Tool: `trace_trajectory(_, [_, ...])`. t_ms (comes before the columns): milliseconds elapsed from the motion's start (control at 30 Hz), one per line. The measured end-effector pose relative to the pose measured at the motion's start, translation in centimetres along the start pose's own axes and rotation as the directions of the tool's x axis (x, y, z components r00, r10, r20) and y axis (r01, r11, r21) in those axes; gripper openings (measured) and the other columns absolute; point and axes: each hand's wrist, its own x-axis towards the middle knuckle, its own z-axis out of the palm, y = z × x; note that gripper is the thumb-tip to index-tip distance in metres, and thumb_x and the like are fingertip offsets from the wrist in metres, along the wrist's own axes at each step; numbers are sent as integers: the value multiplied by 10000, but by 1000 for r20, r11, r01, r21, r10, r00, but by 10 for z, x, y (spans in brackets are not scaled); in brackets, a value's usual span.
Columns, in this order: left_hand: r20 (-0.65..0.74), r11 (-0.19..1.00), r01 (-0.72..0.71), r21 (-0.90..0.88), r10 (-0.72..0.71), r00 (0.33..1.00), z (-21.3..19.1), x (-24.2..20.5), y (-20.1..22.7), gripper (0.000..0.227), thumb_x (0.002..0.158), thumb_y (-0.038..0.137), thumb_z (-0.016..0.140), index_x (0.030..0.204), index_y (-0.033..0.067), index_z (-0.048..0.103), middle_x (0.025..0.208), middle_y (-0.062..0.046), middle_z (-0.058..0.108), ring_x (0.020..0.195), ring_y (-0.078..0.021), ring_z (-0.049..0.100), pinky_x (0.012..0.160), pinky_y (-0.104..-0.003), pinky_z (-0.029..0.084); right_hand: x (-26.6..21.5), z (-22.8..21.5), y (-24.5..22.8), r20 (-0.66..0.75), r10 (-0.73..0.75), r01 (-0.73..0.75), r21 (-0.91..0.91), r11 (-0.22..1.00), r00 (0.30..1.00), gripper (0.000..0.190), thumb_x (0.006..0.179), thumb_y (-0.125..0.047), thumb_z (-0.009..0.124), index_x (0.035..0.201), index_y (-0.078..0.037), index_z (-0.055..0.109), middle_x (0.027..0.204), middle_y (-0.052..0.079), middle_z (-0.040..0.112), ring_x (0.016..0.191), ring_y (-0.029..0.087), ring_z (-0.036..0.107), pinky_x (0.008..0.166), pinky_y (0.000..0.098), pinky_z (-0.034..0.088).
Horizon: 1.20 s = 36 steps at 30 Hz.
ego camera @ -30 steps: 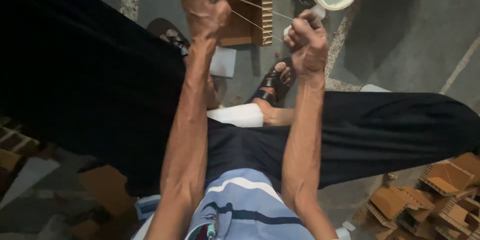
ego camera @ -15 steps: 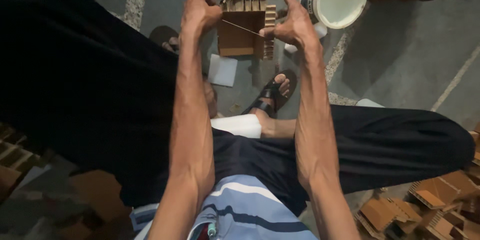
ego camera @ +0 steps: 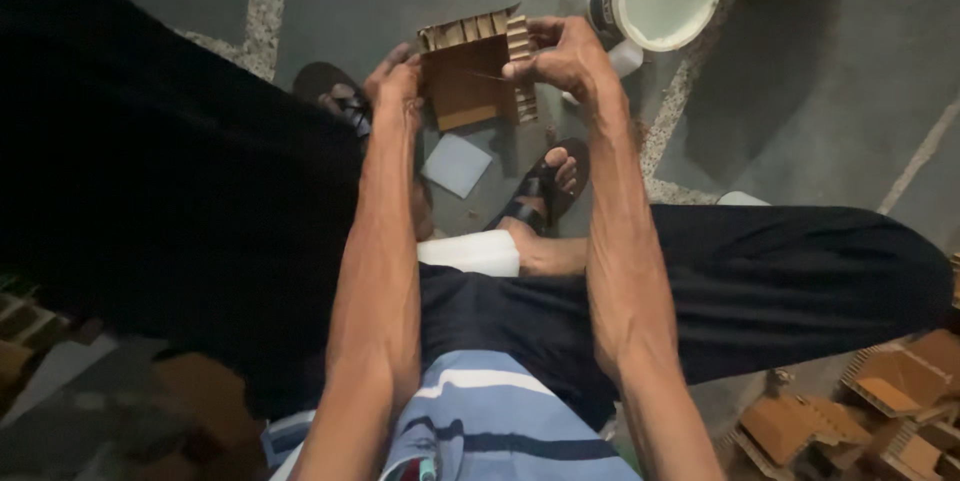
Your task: The person sits on the floor and assembles small cardboard boxes by applying glue to the edges and folding the flaps. They use a white glue bottle to apply adhesive and press the cardboard pieces together to form box shapes.
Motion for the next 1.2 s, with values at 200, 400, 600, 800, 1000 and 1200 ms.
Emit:
trace_trajectory(200, [83, 285, -608, 741, 860, 503, 58, -90, 34, 875, 1019, 52, 693, 1701, 204, 165, 1696, -122, 213, 1609, -266, 228, 1381, -459, 250, -1, 1, 7, 18, -1, 0, 69, 998, 1000, 650, 662, -20, 862, 1280, 38, 671, 1109, 121, 774, 977, 199, 754, 897, 313, 611])
trace_trajectory(400, [471, 20, -597, 802, 595, 652, 113, -101, 74, 1435, 595, 501, 968, 1597, 217, -19, 1653, -265, -74, 1537, -505, -46, 1239, -717, -18, 1, 7, 10, -9, -35, 36, 130, 991, 999, 634, 687, -23, 850, 1298, 47, 695, 1074, 125, 765, 929, 183, 712, 827, 306, 605])
trace_trajectory(600, [527, -65, -651, 756, 651, 547, 107, -86, 59, 1422, 649, 475, 958, 1630, 216, -38, 1645, -264, -114, 1514, -517, -101, 1204, -742, -46, -45, 5, 33, -81, -46, 47, 14, 999, 996, 687, 713, -123, 915, 1355, -95, 673, 1057, 60, 765, 946, 142, 734, 809, 281, 598])
trace_trajectory(800, [552, -66, -637, 768, 572, 607, 95, -105, 54, 981, 784, 418, 908, 1567, 190, 364, 1679, -233, -22, 1536, -517, -83, 1222, -732, -90, -85, 64, 120, -347, 172, -177, 19, 984, 922, 653, 627, -3, 851, 1254, -137, 726, 948, 75, 750, 840, 205, 699, 723, 307, 575])
trace_trajectory(1000, [555, 25, -643, 765, 481, 678, 106, -109, 72, 476, 743, 298, 854, 1184, 174, 724, 1650, -239, 151, 1522, -501, -14, 1180, -743, -126, -30, 122, 164, -452, 91, 182, 525, 831, 888, 468, 785, -148, 857, 1164, -120, 584, 945, 48, 744, 819, 185, 716, 701, 325, 589])
trace_trajectory(1200, [587, -12, -675, 738, 506, 632, 104, -116, 71, 437, 761, 280, 822, 1169, 155, 728, 1625, -235, 309, 1531, -494, 103, 1164, -747, -137, -44, 109, 125, -662, -308, 217, -218, 951, 683, 456, 767, -236, 858, 1139, -66, 657, 975, 195, 687, 864, 361, 704, 761, 444, 548])
